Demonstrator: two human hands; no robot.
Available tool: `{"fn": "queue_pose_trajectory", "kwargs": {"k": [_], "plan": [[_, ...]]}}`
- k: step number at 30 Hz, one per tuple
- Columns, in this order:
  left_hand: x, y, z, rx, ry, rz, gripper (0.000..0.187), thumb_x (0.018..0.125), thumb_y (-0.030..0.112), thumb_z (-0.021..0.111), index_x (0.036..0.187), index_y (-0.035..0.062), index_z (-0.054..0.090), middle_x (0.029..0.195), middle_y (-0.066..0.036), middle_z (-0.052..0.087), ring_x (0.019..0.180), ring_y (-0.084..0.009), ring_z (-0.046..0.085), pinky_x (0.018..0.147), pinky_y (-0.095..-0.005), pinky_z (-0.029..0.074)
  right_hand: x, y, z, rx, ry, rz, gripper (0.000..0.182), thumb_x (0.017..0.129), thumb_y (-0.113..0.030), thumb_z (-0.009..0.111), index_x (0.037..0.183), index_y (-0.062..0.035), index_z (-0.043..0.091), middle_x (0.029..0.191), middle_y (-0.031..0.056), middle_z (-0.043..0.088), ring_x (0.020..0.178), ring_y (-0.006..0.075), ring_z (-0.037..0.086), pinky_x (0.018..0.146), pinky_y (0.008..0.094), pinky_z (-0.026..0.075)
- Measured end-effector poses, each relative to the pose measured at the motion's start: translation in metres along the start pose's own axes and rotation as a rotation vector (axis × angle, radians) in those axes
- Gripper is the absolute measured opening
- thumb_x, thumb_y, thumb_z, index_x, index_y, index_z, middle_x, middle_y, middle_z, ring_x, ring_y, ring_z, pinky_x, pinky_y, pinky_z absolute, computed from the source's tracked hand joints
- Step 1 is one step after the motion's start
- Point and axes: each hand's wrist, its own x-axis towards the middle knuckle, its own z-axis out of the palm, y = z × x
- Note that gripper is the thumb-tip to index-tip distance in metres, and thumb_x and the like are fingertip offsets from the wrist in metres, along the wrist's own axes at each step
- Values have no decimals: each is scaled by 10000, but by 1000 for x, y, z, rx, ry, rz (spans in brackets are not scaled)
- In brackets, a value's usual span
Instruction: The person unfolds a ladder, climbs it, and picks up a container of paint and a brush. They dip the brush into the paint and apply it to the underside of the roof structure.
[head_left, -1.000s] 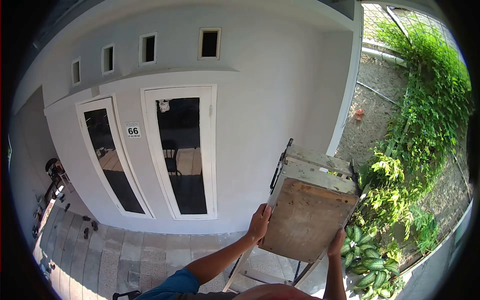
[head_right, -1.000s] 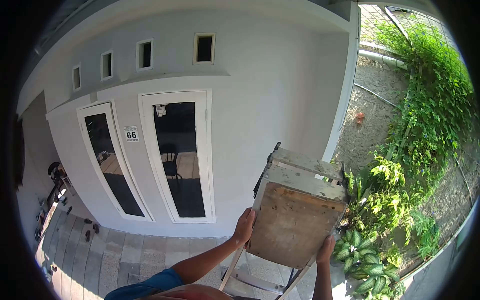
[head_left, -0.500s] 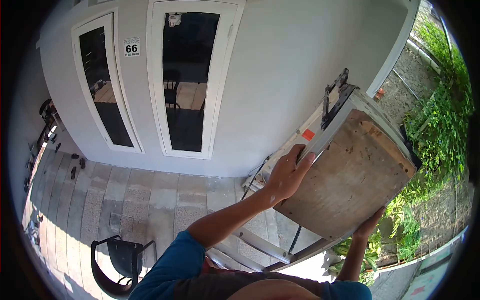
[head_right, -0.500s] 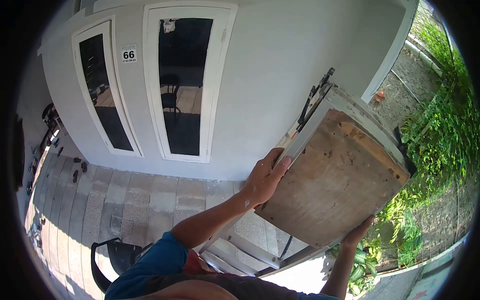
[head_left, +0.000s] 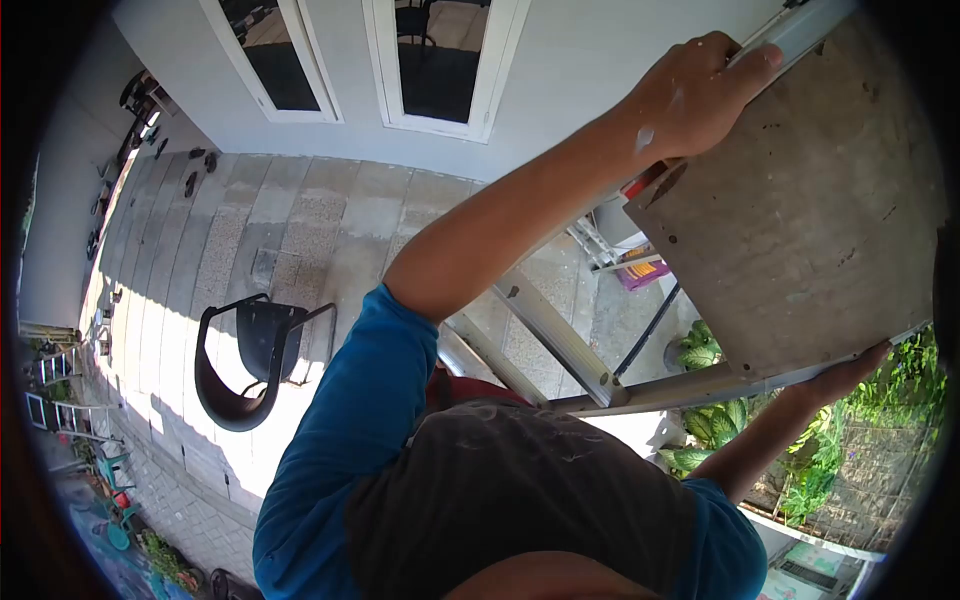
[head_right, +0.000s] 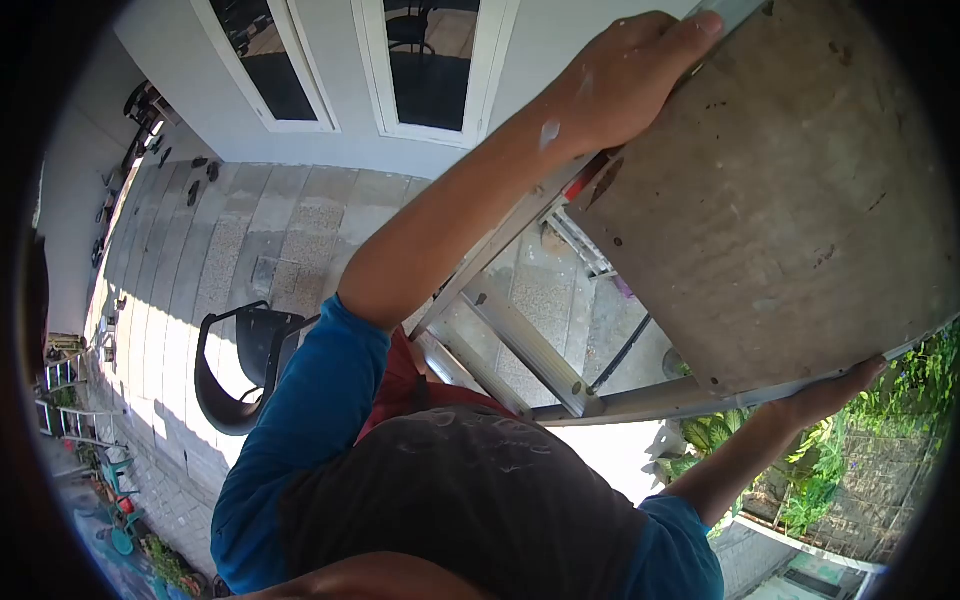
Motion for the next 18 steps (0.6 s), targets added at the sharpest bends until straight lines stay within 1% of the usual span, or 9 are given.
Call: {"fn": "queue_pose_trajectory", "kwargs": {"k": [3,5,7,9,11,13,15,16,18], "plan": [[-3,-6,-8,-31,-51,125,615,1038,530,508,1342,1,583,1072,-224,706,900,-212,680,898,-356,531,10,10,-8,-7,-62,-105,685,1046,-520,374,1533,-38,357,1552,181,383,1394,337,419,1163,481,341],[-14,-43,-12,-88,-28,383,549,1055,492,499,1252,-2,636,984,-146,699,862,-171,660,815,-323,515,10,11,-8,15,-67,-96,669,1044,-497,399,1518,-25,382,1535,179,409,1374,327,439,1151,467,348],[-53,-60,-23,-244,-66,98,556,1053,508,489,1135,-10,674,834,-76,677,723,-146,635,674,-312,518,9,11,-5,74,-82,-93,652,1042,-474,424,1503,-12,408,1518,178,435,1355,317,458,1139,453,355],[-91,-102,-17,-67,78,184,638,1037,586,438,1096,-7,664,790,-78,646,713,-157,598,692,-337,495,9,11,-4,107,-107,-101,636,1038,-439,456,1499,-3,411,1543,173,408,1371,303,443,1146,433,344],[-117,-130,-18,114,226,275,721,1021,665,387,1057,-4,654,746,-79,614,703,-169,562,711,-363,473,25,23,-9,124,-60,-132,674,989,-540,532,1377,9,567,1366,188,600,1211,321,590,1032,442,450],[-144,-148,-22,36,2,-86,666,1052,603,369,1153,23,680,1055,-124,724,1069,-205,666,944,-339,517,31,26,-13,140,-146,-199,681,994,-537,529,1401,9,535,1400,179,564,1239,310,564,1053,432,431],[-140,-164,-25,143,51,-13,617,1037,579,461,1156,14,679,818,-119,714,729,-203,716,708,-322,567,35,27,-14,135,-222,-257,690,1000,-534,527,1425,10,502,1433,170,529,1268,300,539,1075,423,413],[-143,-147,-18,60,80,43,541,1053,495,492,1211,0,642,949,-123,724,880,-188,714,777,-317,561,37,28,-15,131,-264,-285,696,1003,-533,526,1437,10,485,1450,165,511,1282,295,526,1086,418,404],[-139,-154,-15,-2,160,-38,592,1041,544,487,987,-10,688,708,-49,641,618,-135,611,571,-304,509,39,28,-16,125,-342,-338,708,1008,-530,523,1461,10,453,1484,155,475,1311,285,500,1108,408,386]]}}
